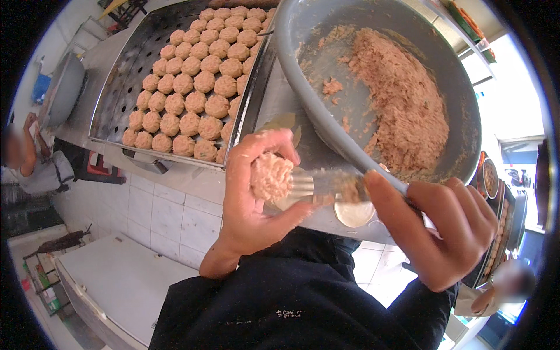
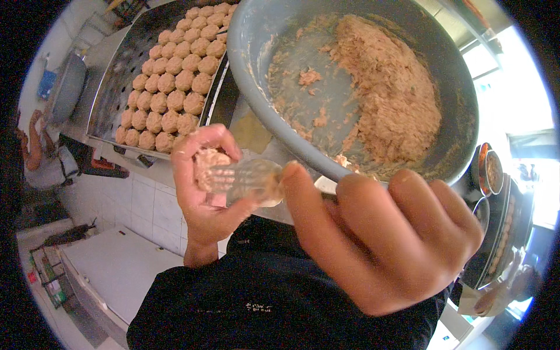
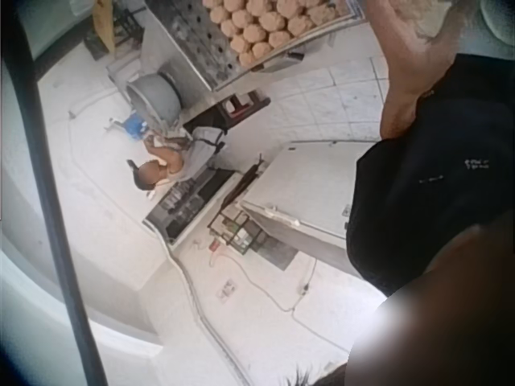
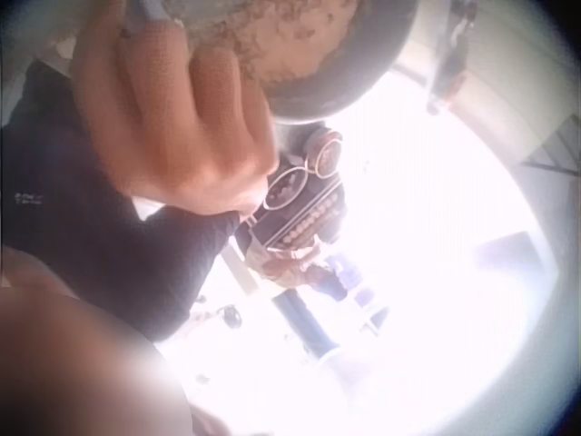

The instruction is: The person scoops meat filling from a large bowl using a fork and places it onto round dough wrappers held in the left hand. The filled dumplings are then placed onto a metal tray. The process is repeated continuously.

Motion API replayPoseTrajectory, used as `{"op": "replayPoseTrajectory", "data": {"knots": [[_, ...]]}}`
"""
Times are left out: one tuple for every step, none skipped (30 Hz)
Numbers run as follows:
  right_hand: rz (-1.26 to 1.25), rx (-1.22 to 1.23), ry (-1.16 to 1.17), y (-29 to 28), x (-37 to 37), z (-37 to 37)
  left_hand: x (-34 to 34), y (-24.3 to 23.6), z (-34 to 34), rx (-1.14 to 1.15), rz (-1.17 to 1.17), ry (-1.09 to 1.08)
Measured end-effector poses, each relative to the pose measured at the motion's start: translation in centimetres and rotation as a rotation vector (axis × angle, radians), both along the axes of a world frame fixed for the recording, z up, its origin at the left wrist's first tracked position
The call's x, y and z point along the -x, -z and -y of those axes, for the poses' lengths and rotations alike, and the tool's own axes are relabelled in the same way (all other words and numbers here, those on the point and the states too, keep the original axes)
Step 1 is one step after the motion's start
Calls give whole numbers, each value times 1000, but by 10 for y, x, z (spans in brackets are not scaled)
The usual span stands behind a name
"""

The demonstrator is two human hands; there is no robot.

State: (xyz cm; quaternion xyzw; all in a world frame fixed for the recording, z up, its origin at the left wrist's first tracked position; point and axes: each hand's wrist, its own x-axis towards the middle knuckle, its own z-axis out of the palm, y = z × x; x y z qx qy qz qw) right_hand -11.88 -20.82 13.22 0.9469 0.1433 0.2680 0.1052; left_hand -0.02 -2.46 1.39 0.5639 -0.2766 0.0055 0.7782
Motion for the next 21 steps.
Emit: {"op": "replayPoseTrajectory", "data": {"knots": [[12, -70, -42, -1, -2, 2, 0, 0, 1, 34, 46, -60], [66, -131, -77, 1, -3, 2, -3, 0, -2, -58, 183, -24], [29, -115, -120, 2, -5, 2, -2, 0, -2, -28, 252, 23], [-67, -97, -135, 2, -5, 2, -7, 0, -7, -154, 321, 30], [-114, -82, -179, 3, -6, 2, -6, 1, -8, -159, 322, 49], [-218, -63, -186, 1, -4, 4, -7, 3, -9, -68, 347, 34], [-202, -85, -184, 1, -3, 6, -8, 3, -11, -105, 295, -9], [-198, -159, -95, -2, 0, 11, -6, 5, -8, -46, 262, -85], [-186, -236, -23, -5, 1, 20, -9, 5, -12, -141, 289, -100], [-156, -335, 20, -7, 1, 30, -6, 7, -8, -60, 317, -102], [-153, -349, 177, -9, 1, 41, -8, 7, -10, -129, 410, -44], [-141, -395, 333, -9, -3, 56, -6, 8, -8, -131, 464, -34], [-237, -415, 446, -9, -7, 72, -7, 9, -10, -184, 457, 6], [-358, -426, 580, -7, -14, 89, -7, 10, -11, -169, 410, -6], [-485, -346, 593, -4, -21, 103, -8, 11, -11, -118, 350, -25], [-621, -256, 607, -1, -26, 113, -9, 11, -13, -99, 345, 12], [-697, -174, 673, 0, -26, 116, -10, 13, -13, -44, 325, 39], [-677, -150, 602, -1, -27, 117, -12, 12, -16, -59, 361, 115], [-598, -139, 583, -1, -24, 110, -13, 12, -16, -86, 338, 75], [-560, -122, 643, -3, -24, 100, -14, 9, -20, -183, 365, 90], [-457, -206, 509, -4, -26, 88, -14, 8, -19, -253, 397, 71]]}}
